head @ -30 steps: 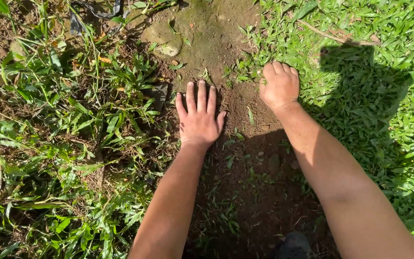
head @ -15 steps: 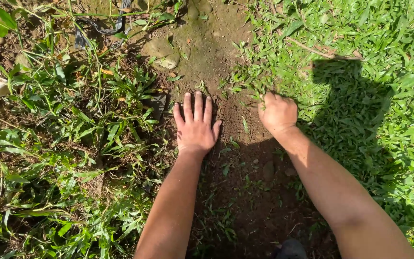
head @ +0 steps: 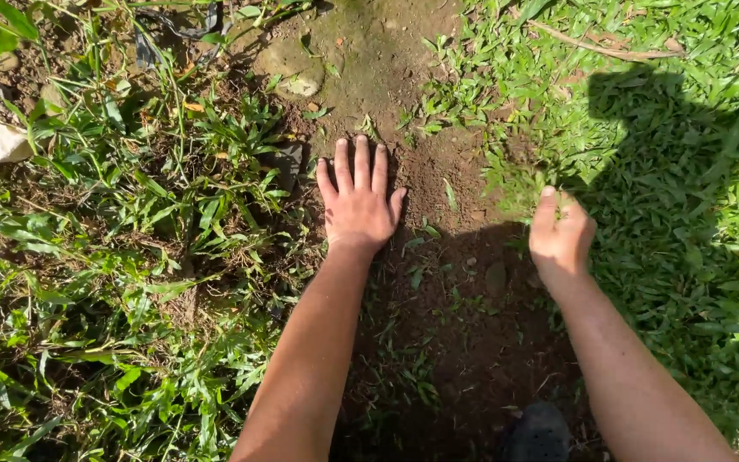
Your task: The person kneels on the ground and uses their hands to pull weeds from a patch of soil. They repeatedly uproot small plants and clear the area, leaving the soil exposed. The person finishes by standing up and picking up a pink plastic stool.
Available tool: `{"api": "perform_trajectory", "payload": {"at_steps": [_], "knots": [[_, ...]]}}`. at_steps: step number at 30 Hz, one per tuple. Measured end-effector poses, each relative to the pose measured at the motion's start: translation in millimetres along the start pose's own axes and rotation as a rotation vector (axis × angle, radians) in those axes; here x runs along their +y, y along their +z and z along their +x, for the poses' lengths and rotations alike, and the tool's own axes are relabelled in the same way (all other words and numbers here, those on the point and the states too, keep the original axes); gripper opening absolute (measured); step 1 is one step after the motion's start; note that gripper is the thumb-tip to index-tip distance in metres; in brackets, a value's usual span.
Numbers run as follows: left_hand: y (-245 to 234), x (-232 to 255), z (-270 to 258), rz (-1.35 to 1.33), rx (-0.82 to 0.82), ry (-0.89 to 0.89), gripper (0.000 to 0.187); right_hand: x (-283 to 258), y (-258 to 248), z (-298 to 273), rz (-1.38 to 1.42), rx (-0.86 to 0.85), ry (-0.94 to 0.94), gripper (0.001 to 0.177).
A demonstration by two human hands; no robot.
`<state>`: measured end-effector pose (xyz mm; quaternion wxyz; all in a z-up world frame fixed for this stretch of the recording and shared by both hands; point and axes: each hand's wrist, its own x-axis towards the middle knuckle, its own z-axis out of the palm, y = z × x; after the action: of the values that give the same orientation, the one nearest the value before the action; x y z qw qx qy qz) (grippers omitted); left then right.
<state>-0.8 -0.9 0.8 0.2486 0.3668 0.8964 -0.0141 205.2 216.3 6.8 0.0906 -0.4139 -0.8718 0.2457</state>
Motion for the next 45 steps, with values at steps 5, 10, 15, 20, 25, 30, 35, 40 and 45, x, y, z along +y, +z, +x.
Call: {"api": "perform_trajectory", "payload": {"at_steps": [5,10,15,20,25,30,35,40,45], "knots": [[-2,-5,20,0.055,0.016,0.008,0.072,-26,-12,13,0.157,0.114,0.114,0.048],[4,-30,39,0.072,0.149,0.014,0.088,-54,-45,-40,0.176,-0.004,0.247,0.045],[-4,-30,36,0.02,0.164,0.038,0.088,-41,25,7,0.285,-0.109,-0.021,0.036],[-2,-33,41,-0.014,0.154,0.047,0.09,-141,60,82,0.034,-0.215,0.052,0.043],[7,-36,43,-0.087,0.219,0.084,0.089,-188,78,78,-0.235,-0.336,-0.186,0.066],[11,-35,43,-0.105,0.247,0.099,0.089,-84,152,97,-0.034,-0.004,-0.506,0.017],[15,-36,46,-0.115,0.271,0.105,0.088,-81,172,100,0.046,0.199,-0.593,0.017],[15,-35,44,-0.11,0.258,0.116,0.088,-102,167,92,-0.182,0.002,-0.221,0.035],[12,-37,45,-0.112,0.264,0.122,0.088,-94,154,88,-0.321,0.061,-0.467,0.04]]}}
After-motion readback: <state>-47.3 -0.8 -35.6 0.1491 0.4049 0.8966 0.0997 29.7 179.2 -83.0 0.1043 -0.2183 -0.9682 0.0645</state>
